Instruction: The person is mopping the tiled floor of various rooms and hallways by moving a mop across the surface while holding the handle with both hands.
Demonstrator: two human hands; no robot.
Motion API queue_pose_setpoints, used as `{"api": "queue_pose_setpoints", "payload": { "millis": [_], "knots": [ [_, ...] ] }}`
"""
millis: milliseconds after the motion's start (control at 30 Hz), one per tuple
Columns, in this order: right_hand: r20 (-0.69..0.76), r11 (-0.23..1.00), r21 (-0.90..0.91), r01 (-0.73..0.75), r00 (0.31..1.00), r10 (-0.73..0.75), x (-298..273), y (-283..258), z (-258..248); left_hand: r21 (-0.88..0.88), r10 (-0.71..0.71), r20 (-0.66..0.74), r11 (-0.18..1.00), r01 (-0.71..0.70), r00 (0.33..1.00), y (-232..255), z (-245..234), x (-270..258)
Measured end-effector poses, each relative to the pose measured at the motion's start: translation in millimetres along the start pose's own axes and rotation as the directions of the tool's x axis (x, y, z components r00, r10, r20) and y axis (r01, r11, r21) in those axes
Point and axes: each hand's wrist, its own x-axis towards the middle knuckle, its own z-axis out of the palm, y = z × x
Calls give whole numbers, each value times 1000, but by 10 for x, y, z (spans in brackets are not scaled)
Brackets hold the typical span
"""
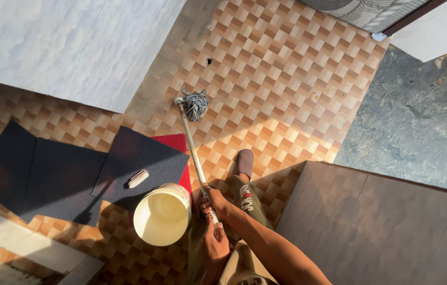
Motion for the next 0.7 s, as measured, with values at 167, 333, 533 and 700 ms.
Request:
{"api": "queue_pose_setpoints", "payload": {
  "millis": [167, 333, 533, 700],
  "knots": [
    [-143, 993, 98, 66, 988, -51, -324, -832, -299, 12, -387, 255, 918, 397, 886, 990, 311, 458],
    [-256, 983, 80, 166, 956, -141, -491, -1463, -404, 167, -604, 307, 795, 583, 736, 1424, 607, 822],
    [-225, 993, 112, 39, 974, -13, -460, -1377, -116, -231, -101, 141, 964, 132, 985, 316, 648, 647],
    [-205, 995, -38, -93, 975, 84, -556, -803, 197, 196, -450, 144, 886, 420, 881, 740, 105, 300]
  ]
}}
